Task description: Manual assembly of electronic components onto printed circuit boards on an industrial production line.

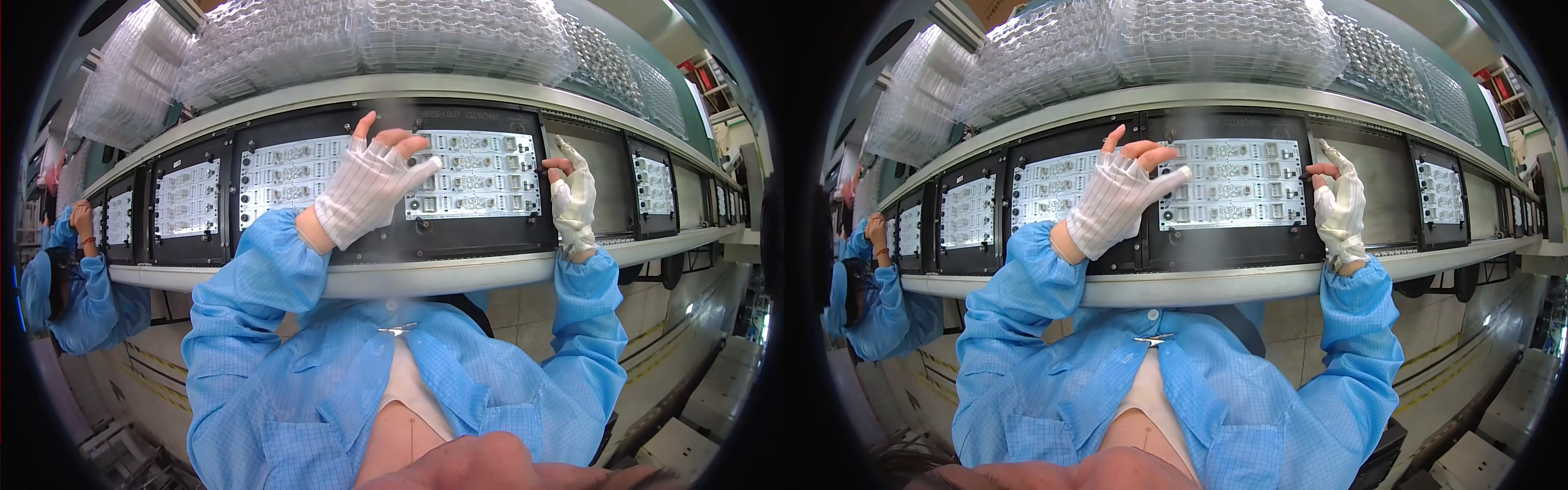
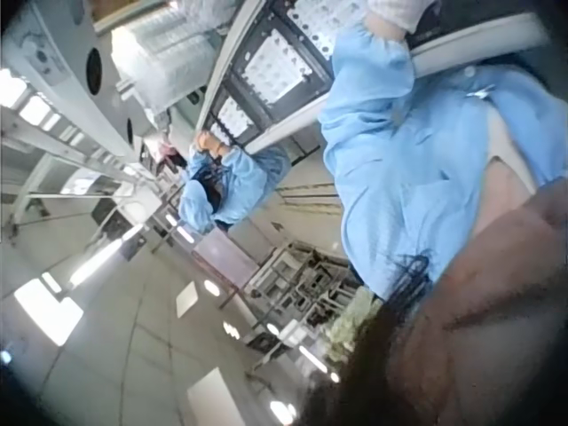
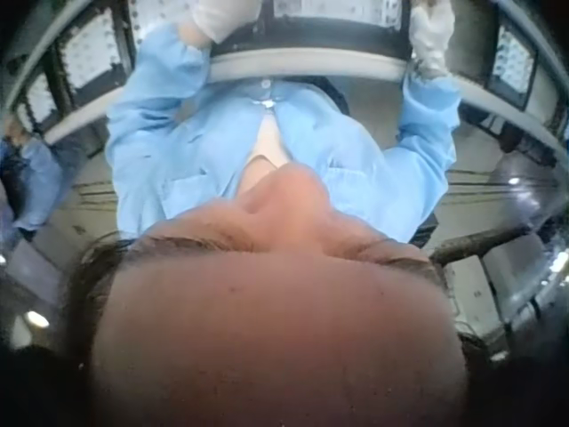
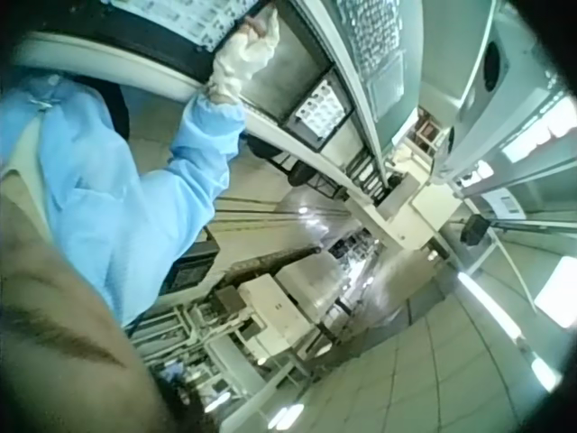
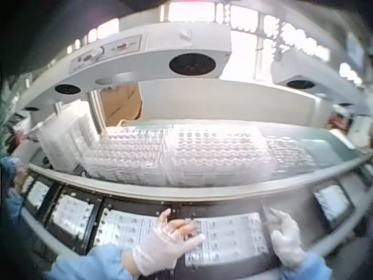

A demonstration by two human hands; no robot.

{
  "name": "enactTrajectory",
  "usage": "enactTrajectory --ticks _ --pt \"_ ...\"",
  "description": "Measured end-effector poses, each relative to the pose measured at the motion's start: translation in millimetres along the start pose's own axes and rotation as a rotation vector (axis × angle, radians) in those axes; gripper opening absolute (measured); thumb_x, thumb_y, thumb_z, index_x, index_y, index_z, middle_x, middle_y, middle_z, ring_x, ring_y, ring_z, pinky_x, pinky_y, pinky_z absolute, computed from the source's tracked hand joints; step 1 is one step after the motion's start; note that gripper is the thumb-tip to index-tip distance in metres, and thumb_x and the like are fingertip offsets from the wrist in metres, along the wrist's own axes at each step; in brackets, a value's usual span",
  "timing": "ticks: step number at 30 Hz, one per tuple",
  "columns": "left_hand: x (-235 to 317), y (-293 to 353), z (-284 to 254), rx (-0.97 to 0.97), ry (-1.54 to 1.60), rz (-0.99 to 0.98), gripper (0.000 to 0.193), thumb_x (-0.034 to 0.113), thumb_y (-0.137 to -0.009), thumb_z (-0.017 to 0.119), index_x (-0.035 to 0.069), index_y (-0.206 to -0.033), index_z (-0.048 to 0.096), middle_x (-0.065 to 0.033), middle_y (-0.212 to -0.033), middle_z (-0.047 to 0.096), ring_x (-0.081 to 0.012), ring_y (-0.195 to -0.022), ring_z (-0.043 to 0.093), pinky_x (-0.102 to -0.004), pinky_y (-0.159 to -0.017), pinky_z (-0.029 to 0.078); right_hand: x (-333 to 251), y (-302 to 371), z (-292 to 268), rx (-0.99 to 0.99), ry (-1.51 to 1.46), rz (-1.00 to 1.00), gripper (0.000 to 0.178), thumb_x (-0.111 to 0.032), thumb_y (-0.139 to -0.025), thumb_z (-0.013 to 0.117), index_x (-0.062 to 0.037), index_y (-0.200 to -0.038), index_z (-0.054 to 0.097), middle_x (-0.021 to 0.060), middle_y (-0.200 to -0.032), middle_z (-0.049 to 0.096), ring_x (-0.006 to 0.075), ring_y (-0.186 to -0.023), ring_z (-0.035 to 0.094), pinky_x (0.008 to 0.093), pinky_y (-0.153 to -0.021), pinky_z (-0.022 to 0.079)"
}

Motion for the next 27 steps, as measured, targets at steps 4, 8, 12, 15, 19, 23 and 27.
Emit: enactTrajectory --ticks 4,8,12,15,19,23,27 --pt "10.9 6.4 -6.9 -0.087 0.044 0.050 0.056 0.005 -0.069 0.073 0.024 -0.122 0.065 -0.0034 -0.130 0.054 -0.0250 -0.122 0.053 -0.0645 -0.118 0.024 7.4 -0.1 -0.3 0.029 0.055 -0.034 0.040 -0.006 -0.092 0.061 -0.0053 -0.132 0.060 0.0062 -0.097 0.073 0.0165 -0.080 0.064 0.0329 -0.077 0.052" --pt "14.1 10.5 3.5 -0.077 0.025 0.059 0.056 0.005 -0.069 0.073 0.023 -0.122 0.066 -0.0035 -0.129 0.055 -0.0250 -0.123 0.053 -0.0657 -0.119 0.021 -0.2 -0.5 2.1 0.006 0.172 -0.064 0.037 -0.006 -0.092 0.061 -0.0046 -0.129 0.062 0.0075 -0.098 0.073 0.0207 -0.088 0.065 0.0347 -0.084 0.051" --pt "16.5 9.0 2.4 -0.064 0.008 0.062 0.056 0.006 -0.069 0.072 0.022 -0.122 0.066 -0.0037 -0.130 0.054 -0.0254 -0.123 0.053 -0.0666 -0.119 0.020 5.5 -1.0 1.5 -0.003 0.161 -0.020 0.035 -0.006 -0.091 0.061 -0.0038 -0.126 0.064 0.0077 -0.099 0.073 0.0205 -0.094 0.066 0.0344 -0.087 0.051" --pt "16.8 12.8 -4.7 -0.059 0.041 0.048 0.054 0.007 -0.071 0.072 0.022 -0.122 0.066 -0.0042 -0.131 0.055 -0.0259 -0.123 0.053 -0.0669 -0.119 0.021 6.2 -0.9 0.5 0.020 0.124 0.018 0.035 -0.005 -0.092 0.061 -0.0039 -0.127 0.064 0.0077 -0.099 0.073 0.0197 -0.094 0.066 0.0338 -0.086 0.052" --pt "21.6 23.3 -0.5 -0.063 0.081 0.103 0.052 0.009 -0.073 0.070 0.021 -0.123 0.065 -0.0042 -0.133 0.055 -0.0260 -0.123 0.054 -0.0671 -0.118 0.022 10.8 -1.5 2.7 0.025 0.113 -0.013 0.036 -0.007 -0.096 0.060 -0.0014 -0.132 0.059 0.0081 -0.107 0.070 0.0121 -0.094 0.062 0.0271 -0.084 0.052" --pt "28.1 23.2 3.9 -0.044 0.009 0.163 0.051 0.011 -0.075 0.067 0.021 -0.125 0.064 -0.0044 -0.127 0.059 -0.0260 -0.122 0.054 -0.0670 -0.118 0.022 3.8 1.6 1.4 0.056 0.129 -0.016 0.040 -0.002 -0.090 0.058 -0.0033 -0.130 0.061 0.0106 -0.108 0.071 0.0221 -0.100 0.066 0.0353 -0.092 0.052" --pt "23.6 20.5 -18.1 -0.004 0.084 0.113 0.048 0.013 -0.077 0.064 0.017 -0.125 0.064 -0.0070 -0.116 0.062 -0.0264 -0.115 0.057 -0.0647 -0.115 0.027 -10.9 3.7 1.7 0.015 0.292 -0.214 0.052 0.004 -0.082 0.053 -0.0037 -0.132 0.059 0.0162 -0.124 0.064 0.0309 -0.116 0.060 0.0408 -0.102 0.047"
Point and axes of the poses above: each hand's wrist, its own y-axis away from the middle knuckle, its own z-axis out of the palm, x = y × z, the point moved 4 cm from there along -y, towards the middle knuckle
